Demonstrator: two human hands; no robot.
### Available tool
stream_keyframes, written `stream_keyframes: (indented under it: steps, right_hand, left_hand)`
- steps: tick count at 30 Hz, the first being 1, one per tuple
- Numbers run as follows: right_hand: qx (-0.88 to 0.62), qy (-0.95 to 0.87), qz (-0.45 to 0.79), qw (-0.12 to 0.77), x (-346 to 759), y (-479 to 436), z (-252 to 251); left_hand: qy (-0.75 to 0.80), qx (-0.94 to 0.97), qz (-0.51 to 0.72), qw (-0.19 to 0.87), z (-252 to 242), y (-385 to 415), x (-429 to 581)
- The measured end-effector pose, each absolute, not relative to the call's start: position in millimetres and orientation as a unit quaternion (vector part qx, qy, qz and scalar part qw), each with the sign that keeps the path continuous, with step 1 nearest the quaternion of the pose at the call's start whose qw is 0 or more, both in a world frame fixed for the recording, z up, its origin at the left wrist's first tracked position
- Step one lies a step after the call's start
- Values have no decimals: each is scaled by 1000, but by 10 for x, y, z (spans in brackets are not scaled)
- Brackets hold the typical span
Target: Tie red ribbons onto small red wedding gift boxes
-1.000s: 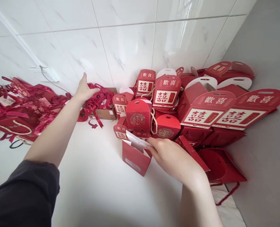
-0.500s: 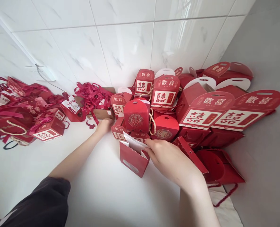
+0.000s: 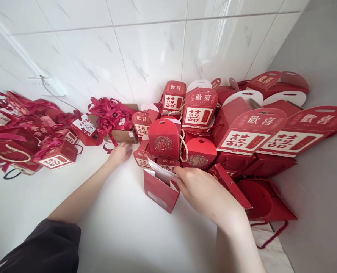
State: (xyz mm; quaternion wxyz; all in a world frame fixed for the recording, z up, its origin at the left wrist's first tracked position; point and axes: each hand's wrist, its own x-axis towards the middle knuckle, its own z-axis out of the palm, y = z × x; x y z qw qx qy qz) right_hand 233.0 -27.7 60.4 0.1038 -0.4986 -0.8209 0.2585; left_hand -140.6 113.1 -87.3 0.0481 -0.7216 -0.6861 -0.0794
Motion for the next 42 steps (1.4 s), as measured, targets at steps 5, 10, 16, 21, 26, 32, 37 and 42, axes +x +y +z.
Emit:
stream_keyframes:
  steps: [5,10,16,21,26,32,37,42]
  right_hand:
    - [-503,-820,256,99,2298,-270,638]
    - [-498,-821,260,104,2284,-285,634]
    - [-511,-817,251,93,2283,-290,637]
    - [-509,-818,250,96,2275,-288,642]
    - [-511,-821,241,86,2284,-291,623]
    - [-517,-814,251,82,2276,-292,624]
    - [-518,-814,251,81,2293,-307,622]
    - [-505,-824,243,88,2299,-295,601]
  left_hand:
    - [-733,-669,-87,92,-1028,1068,-1448]
    - [-756,-642,-79,98,-1051,1056,-1594]
    - [-788,-609,-55,65,-1069,998,-1739]
    - [-767,-640,-37,31,-1101,730,-1725]
    - [-737,-675,-30,-2,-1140,332,-1590]
    - [-673,-731,-115,-3,-1115,75,-1479]
    - [-740,-643,-185,61,-1008,481,-1912]
    - [-753,-639,-143,62,-994,779,-2260]
